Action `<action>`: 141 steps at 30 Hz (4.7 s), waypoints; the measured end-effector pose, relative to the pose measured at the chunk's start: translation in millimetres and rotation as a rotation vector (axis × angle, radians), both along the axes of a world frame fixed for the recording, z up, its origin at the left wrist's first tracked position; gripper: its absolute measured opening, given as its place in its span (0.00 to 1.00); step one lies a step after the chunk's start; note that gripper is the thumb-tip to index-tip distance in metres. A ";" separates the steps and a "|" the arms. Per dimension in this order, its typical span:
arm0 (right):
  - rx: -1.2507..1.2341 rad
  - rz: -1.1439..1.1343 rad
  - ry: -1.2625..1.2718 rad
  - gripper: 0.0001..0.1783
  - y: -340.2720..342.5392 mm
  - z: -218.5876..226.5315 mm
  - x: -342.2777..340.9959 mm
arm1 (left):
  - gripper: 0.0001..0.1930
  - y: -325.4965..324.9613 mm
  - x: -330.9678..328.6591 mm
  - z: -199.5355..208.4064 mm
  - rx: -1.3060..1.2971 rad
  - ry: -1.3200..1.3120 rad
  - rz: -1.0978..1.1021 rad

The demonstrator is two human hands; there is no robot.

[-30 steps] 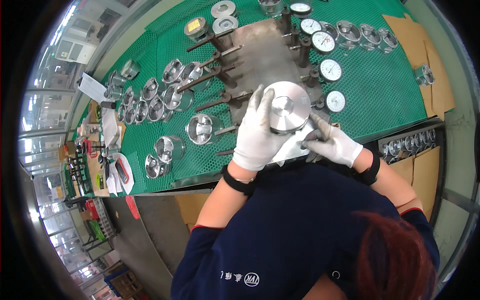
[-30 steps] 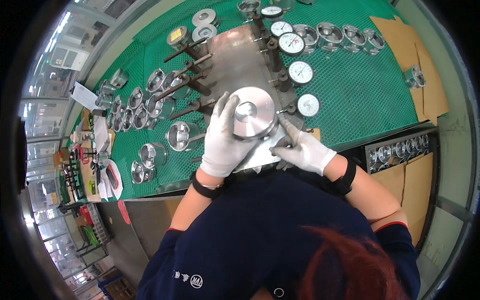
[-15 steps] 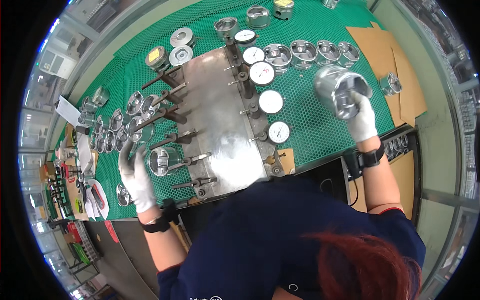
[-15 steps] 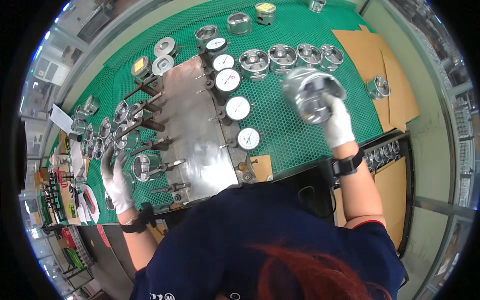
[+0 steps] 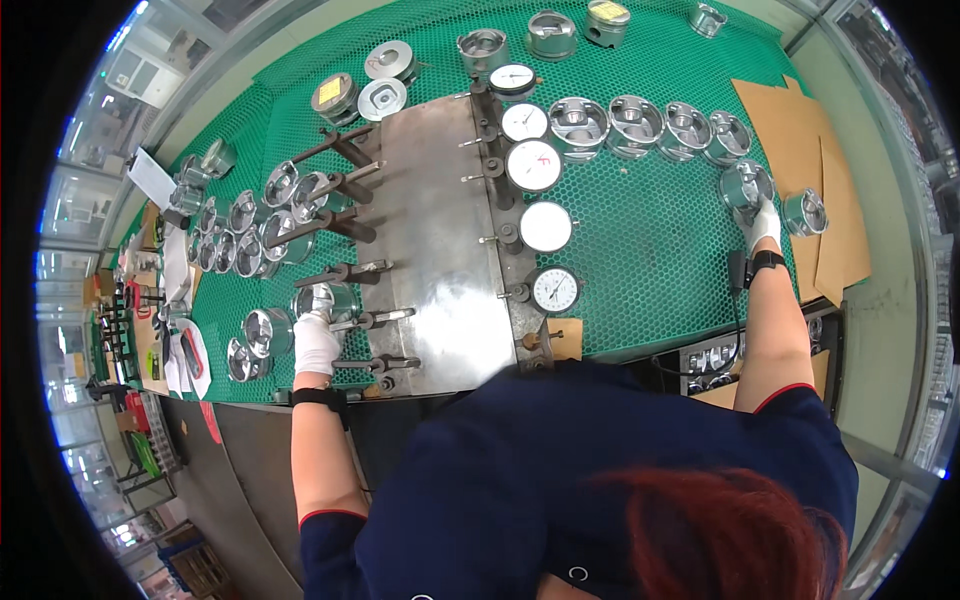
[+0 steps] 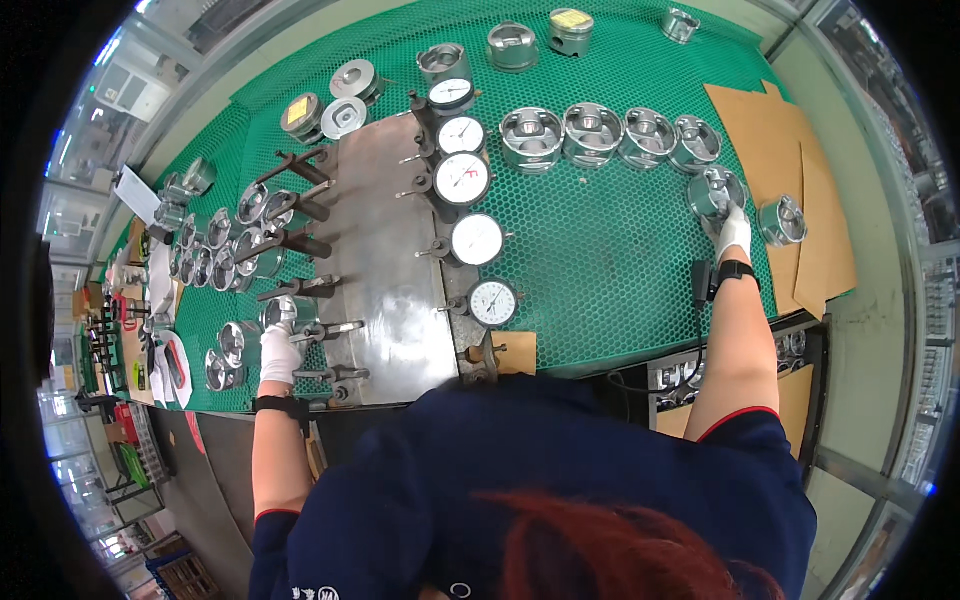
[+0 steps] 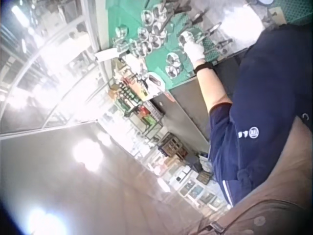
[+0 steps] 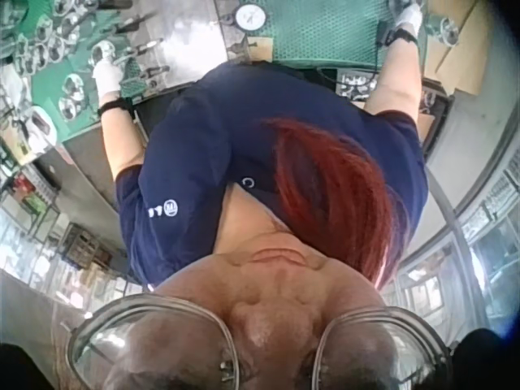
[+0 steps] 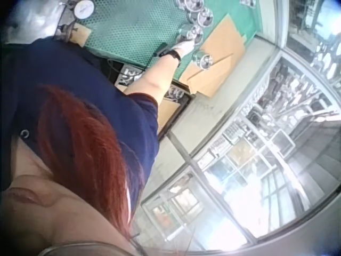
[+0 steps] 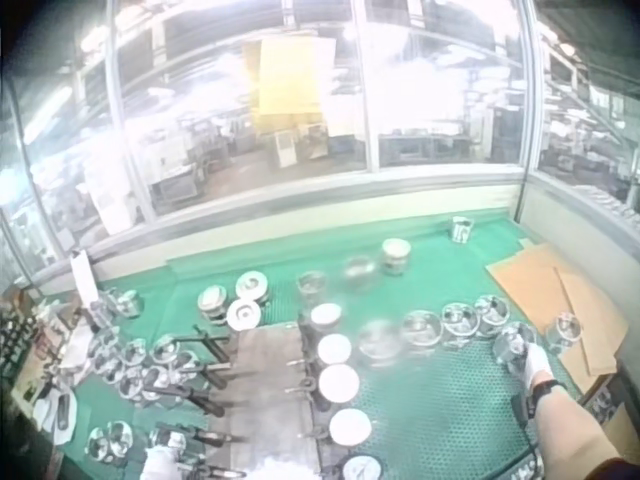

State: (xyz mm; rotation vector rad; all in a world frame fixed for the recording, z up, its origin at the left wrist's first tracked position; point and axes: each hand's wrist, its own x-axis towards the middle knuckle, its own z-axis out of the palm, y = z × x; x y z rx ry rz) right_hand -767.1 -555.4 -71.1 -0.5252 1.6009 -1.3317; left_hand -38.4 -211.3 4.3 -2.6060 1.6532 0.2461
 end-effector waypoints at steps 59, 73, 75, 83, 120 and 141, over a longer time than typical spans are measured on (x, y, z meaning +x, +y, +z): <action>0.178 1.290 0.078 0.52 286.4 160.9 351.3 | 0.53 -31.5 -154.2 70.8 -0.659 0.640 -0.524; 0.164 1.302 0.106 0.53 285.5 162.7 352.0 | 0.52 -30.4 -156.7 72.8 -0.642 0.662 -0.508; 0.170 1.296 0.113 0.53 285.3 161.0 351.7 | 0.52 -31.8 -156.3 69.8 -0.680 0.615 -0.527; -0.206 1.272 0.112 0.58 283.4 158.4 348.8 | 0.29 -26.3 -157.0 106.9 -0.397 1.171 -0.161; -0.045 0.187 0.133 0.30 109.6 23.3 85.4 | 0.38 64.8 121.2 18.4 0.231 -0.217 0.150; -0.621 1.552 0.237 0.55 291.7 224.9 395.9 | 0.16 61.0 -71.7 177.6 -0.364 1.929 0.292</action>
